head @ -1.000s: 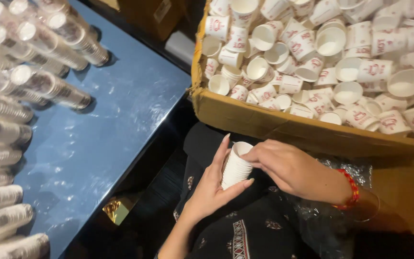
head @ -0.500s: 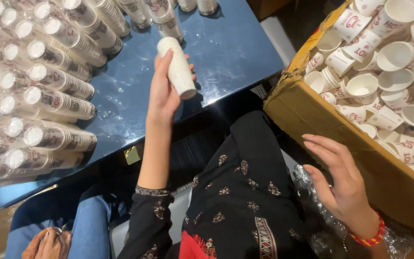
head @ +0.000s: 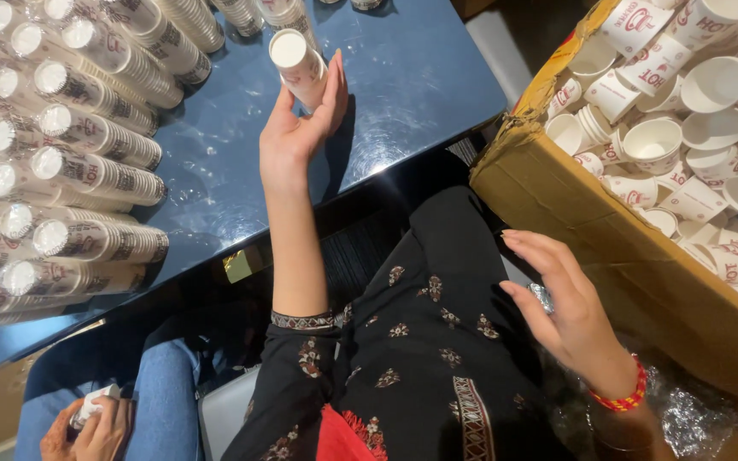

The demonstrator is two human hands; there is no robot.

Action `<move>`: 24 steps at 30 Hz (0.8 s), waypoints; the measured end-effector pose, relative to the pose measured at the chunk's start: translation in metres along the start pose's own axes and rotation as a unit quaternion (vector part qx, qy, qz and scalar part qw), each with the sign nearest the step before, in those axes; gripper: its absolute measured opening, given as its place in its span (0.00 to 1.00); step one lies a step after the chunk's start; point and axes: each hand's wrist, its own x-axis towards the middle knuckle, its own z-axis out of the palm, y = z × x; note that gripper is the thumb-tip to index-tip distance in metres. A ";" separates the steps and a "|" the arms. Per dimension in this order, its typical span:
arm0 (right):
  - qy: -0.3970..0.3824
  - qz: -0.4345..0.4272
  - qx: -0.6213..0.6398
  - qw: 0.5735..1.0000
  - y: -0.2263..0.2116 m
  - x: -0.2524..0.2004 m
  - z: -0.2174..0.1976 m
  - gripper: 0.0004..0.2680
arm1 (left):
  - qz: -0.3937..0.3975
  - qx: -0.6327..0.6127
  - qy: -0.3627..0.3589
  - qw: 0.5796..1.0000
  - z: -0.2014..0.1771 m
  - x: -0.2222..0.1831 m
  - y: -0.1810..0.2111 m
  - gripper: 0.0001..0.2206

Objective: Packing and sorting small paper cups into stacks and plastic sleeves.

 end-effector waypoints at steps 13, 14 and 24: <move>-0.004 0.013 0.024 1.000 0.006 -0.006 0.007 0.19 | 0.137 0.007 -0.022 0.990 -0.006 0.013 -0.001 0.34; 0.004 0.013 0.007 1.000 0.007 -0.007 0.005 0.19 | 0.117 0.020 -0.012 0.993 -0.010 0.001 -0.012 0.35; 0.205 0.039 -0.216 0.954 -0.022 0.035 -0.061 0.10 | 0.657 0.660 -0.082 0.355 -0.050 -0.018 -0.021 0.41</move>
